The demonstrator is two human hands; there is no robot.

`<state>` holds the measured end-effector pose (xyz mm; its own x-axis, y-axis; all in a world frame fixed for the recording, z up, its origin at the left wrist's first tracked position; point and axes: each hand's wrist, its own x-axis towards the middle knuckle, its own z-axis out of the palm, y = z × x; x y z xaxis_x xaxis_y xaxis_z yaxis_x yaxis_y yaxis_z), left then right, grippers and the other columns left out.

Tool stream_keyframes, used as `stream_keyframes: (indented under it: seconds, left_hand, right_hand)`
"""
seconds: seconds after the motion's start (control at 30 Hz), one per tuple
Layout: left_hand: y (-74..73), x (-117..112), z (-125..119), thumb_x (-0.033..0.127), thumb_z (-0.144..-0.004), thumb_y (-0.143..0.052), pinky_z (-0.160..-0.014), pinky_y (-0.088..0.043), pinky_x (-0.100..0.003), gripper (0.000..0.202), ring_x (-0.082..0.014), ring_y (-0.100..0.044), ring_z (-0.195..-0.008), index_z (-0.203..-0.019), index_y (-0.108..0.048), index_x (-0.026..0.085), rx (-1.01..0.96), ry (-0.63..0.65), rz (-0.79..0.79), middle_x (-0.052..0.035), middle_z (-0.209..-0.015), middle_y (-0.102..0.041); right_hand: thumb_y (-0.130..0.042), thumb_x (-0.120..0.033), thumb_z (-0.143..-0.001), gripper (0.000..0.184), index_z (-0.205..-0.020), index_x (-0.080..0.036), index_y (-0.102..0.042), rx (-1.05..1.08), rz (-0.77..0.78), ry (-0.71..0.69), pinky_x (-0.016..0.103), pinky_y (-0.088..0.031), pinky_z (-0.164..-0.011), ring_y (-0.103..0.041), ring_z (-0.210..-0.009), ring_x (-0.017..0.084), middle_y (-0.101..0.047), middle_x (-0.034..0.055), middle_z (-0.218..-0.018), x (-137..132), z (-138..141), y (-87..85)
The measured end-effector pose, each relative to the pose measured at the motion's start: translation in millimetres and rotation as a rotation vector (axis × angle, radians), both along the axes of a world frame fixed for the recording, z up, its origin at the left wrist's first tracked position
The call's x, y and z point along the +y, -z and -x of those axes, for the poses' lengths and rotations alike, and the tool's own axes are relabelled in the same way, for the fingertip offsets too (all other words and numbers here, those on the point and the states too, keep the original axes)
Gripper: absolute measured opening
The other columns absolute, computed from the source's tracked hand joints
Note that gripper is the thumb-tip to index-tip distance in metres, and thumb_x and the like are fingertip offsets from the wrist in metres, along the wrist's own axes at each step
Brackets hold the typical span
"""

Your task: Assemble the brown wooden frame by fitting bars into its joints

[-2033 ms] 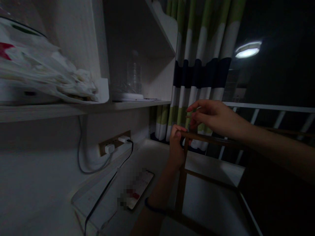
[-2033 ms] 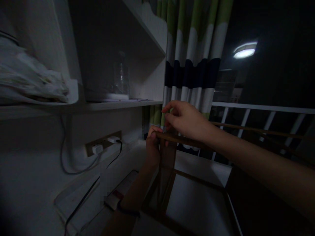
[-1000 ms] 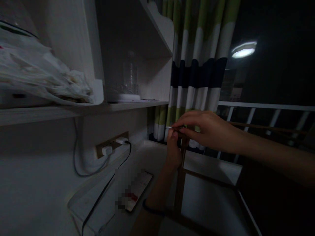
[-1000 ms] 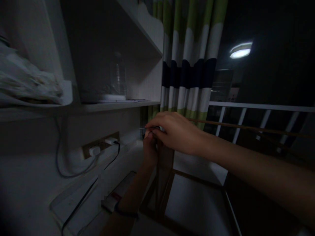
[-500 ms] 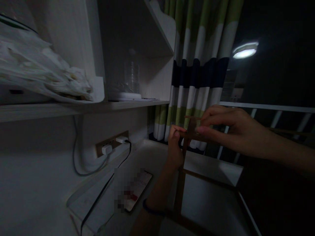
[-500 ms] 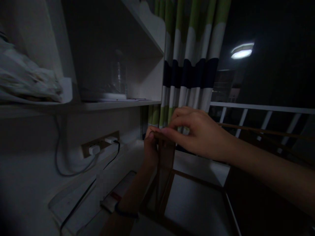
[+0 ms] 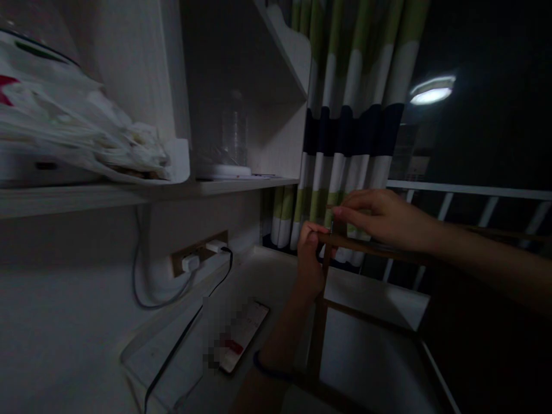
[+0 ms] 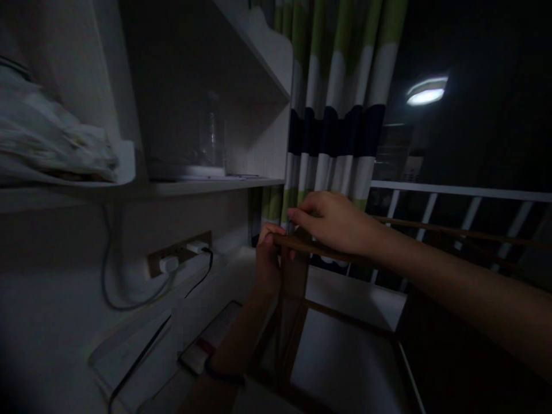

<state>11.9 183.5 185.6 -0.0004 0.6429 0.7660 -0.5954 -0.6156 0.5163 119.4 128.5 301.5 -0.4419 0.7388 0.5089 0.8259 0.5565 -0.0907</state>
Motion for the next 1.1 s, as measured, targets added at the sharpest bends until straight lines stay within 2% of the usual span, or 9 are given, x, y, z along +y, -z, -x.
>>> stream_keyframes:
  seconds: [0.17, 0.3, 0.47, 0.63, 0.8, 0.97, 1.1]
  left_hand:
    - [0.6, 0.5, -0.8, 0.043, -0.082, -0.032, -0.051, -0.035, -0.023, 0.028, -0.0106, -0.043, -0.049, -0.072, -0.043, 0.020, -0.005, -0.003, -0.011, 0.0041, -0.051, -0.043]
    - [1.8, 1.7, -2.2, 0.044, -0.082, -0.032, -0.053, -0.035, -0.023, 0.029, -0.0108, -0.043, -0.053, -0.074, -0.046, 0.019, -0.013, -0.030, 0.017, 0.0032, -0.055, -0.044]
    - [1.2, 3.3, -3.0, 0.044, -0.080, -0.036, -0.047, -0.033, -0.022, 0.028, -0.0099, -0.041, -0.048, -0.074, -0.047, 0.019, -0.034, -0.017, 0.038, 0.0039, -0.055, -0.042]
    - [-0.3, 1.2, -2.2, 0.043, -0.079, -0.037, -0.044, -0.032, -0.021, 0.026, -0.0094, -0.041, -0.046, -0.071, -0.043, 0.020, -0.039, 0.016, 0.034, 0.0045, -0.053, -0.041]
    - [-2.1, -3.6, -1.2, 0.045, -0.080, -0.036, -0.042, -0.031, -0.020, 0.025, -0.0092, -0.040, -0.044, -0.073, -0.041, 0.021, -0.024, 0.037, 0.038, 0.0050, -0.052, -0.043]
    - [-1.8, -2.6, -0.6, 0.042, -0.079, -0.036, -0.043, -0.032, -0.020, 0.024, -0.0091, -0.040, -0.045, -0.073, -0.043, 0.020, -0.039, 0.031, 0.041, 0.0048, -0.053, -0.044]
    - [-1.1, -1.1, -0.1, 0.041, -0.080, -0.034, -0.044, -0.032, -0.021, 0.023, -0.0101, -0.041, -0.044, -0.075, -0.043, 0.020, -0.019, 0.036, 0.038, 0.0051, -0.048, -0.044]
  right_hand:
    - [-0.038, -0.040, -0.084, 0.037, -0.069, -0.018, -0.064, -0.081, -0.031, 0.085, 0.023, -0.036, -0.058, -0.052, -0.063, 0.012, -0.058, 0.0021, -0.066, 1.6, 18.7, 2.0]
    - [-0.045, -0.038, -0.080, 0.027, -0.074, -0.019, -0.064, -0.102, -0.050, 0.102, 0.023, -0.035, -0.056, -0.053, -0.065, 0.012, -0.059, 0.0009, -0.070, -0.1, 27.5, 0.6]
    - [-0.049, -0.025, -0.079, 0.017, -0.083, -0.018, -0.064, -0.165, -0.164, 0.010, 0.024, -0.038, -0.068, -0.053, -0.077, 0.014, -0.059, 0.0023, -0.079, -8.3, 27.2, 0.0]
    - [-0.046, -0.013, -0.075, 0.023, -0.089, -0.019, -0.063, -0.137, -0.192, -0.098, 0.029, -0.039, -0.076, -0.052, -0.083, 0.015, -0.058, 0.0037, -0.084, -21.5, 15.7, 5.1]
    - [-0.044, -0.013, -0.073, 0.028, -0.091, -0.022, -0.064, -0.015, -0.110, -0.143, 0.027, -0.043, -0.073, -0.054, -0.080, 0.014, -0.059, 0.0013, -0.087, -30.7, 3.5, 7.2]
    - [-0.043, -0.018, -0.076, 0.025, -0.081, -0.021, -0.067, 0.056, 0.038, -0.144, 0.025, -0.044, -0.068, -0.056, -0.075, 0.014, -0.062, -0.0003, -0.082, -29.3, -0.4, 3.6]
    - [-0.049, -0.018, -0.074, 0.023, -0.090, -0.021, -0.065, 0.041, 0.019, -0.114, 0.024, -0.045, -0.069, -0.057, -0.073, 0.014, -0.063, -0.0004, -0.081, -21.4, -3.7, 3.5]
